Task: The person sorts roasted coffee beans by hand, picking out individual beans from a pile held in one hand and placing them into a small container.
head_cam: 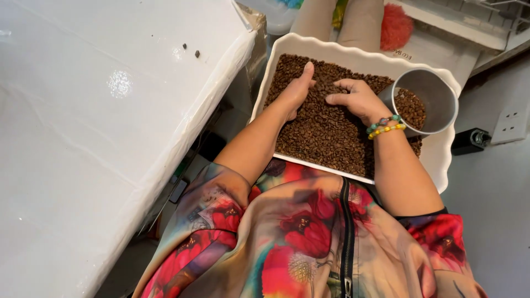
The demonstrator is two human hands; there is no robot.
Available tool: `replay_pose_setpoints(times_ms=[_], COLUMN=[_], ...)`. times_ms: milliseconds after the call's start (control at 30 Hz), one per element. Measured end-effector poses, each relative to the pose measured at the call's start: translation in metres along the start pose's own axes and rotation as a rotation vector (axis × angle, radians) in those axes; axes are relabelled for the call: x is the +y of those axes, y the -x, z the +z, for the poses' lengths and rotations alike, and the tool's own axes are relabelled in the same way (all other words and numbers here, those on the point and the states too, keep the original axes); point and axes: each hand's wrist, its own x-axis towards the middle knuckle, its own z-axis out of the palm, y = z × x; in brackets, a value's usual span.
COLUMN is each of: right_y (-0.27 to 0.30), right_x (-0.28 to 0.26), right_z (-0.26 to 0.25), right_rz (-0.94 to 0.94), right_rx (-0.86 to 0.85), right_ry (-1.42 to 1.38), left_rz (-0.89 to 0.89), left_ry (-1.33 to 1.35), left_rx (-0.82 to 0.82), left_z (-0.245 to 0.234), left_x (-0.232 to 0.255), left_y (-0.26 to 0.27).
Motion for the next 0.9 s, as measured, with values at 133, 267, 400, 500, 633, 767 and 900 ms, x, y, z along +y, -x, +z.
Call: replay_pose_setpoints(times_ms=[133, 267, 400, 500, 633, 767, 900], right_y=[-0.003, 0.014, 0.014, 0.006, 0.011, 0.026, 0.029], right_x=[0.022, 0.004, 0.013, 0.028, 0.024, 0.012, 0.021], right_z=[-0.012, -0.028, -0.030, -0.021, -0.019, -0.022, -0.022], right_rz=[-0.130, -0.127, -0.086, -0.153, -0.220, -0.267, -0.362], right_rx=[-0.128, -0.137, 0.154, 0.212, 0.179, 0.100, 0.016], right_ry=[-0.361, -0.442, -0.505, -0.314, -0.177, 0.006, 0.071], left_rz=[0.025, -0.045, -0.053, -0.079, -0.088, -0.093, -0.086], left_ry=[-0.020, 0.005, 0.154, 0.233, 0.269, 0.309, 0.273], left_rx=[-0.071, -0.054, -0.094, -0.124, -0.132, -0.176, -0.190], left_z=[0.001, 0.000, 0.001, 0.003, 0.002, 0.000, 0.001], left_x=[0.013, 0.010, 0.006, 0.010, 0.006, 0.005, 0.003], left_y=[0.023, 0.015, 0.005, 0.011, 0.007, 0.007, 0.003])
